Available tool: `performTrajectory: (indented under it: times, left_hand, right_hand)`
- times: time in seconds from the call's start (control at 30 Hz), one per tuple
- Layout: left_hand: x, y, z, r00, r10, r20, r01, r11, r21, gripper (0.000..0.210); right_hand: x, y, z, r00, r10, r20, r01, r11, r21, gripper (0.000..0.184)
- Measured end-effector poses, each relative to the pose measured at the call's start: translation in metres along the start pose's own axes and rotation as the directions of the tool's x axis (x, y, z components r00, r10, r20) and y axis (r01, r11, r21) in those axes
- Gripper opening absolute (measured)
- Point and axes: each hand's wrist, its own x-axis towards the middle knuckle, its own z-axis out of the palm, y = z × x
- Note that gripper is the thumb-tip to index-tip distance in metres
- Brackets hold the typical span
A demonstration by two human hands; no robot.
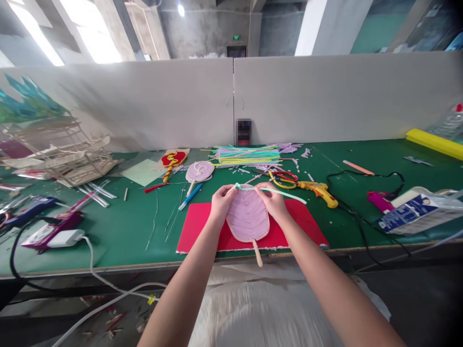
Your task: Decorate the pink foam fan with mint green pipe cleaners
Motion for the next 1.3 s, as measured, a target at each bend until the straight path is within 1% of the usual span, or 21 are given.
performTrajectory:
  times: [0.47,0.7,1.13,1.3]
  left_hand:
    - [0.0014,-0.0019,0.0003,1.0,-0.004,0.011,0.004,0.999,-0.054,0.03]
    - [0.0013,-0.003,-0.0002,1.0,0.005,0.021,-0.004,0.999,-0.054,0.03]
    - [0.0008,-0.0018,0.0001,1.0,0.012,0.027,-0.01,0.998,-0.06,0.028]
    - [0.0014,-0.0011,0.0004,1.0,0.006,0.002,-0.006,0.998,-0.058,0.026]
  right_hand:
    - [0.0002,0.0053,0.0004,1.0,0.016,0.001,-0.016,1.0,0.006,0.026]
    - [0.0001,0.0064,0.0007,1.0,0.024,-0.005,-0.024,1.0,0.004,0.025]
    - [-0.0001,0.0014,-0.0003,1.0,0.019,0.006,-0.019,1.0,-0.013,0.024]
    - [0.0,0.0024,-0.0003,1.0,0.017,0.002,-0.017,1.0,-0.017,0.025]
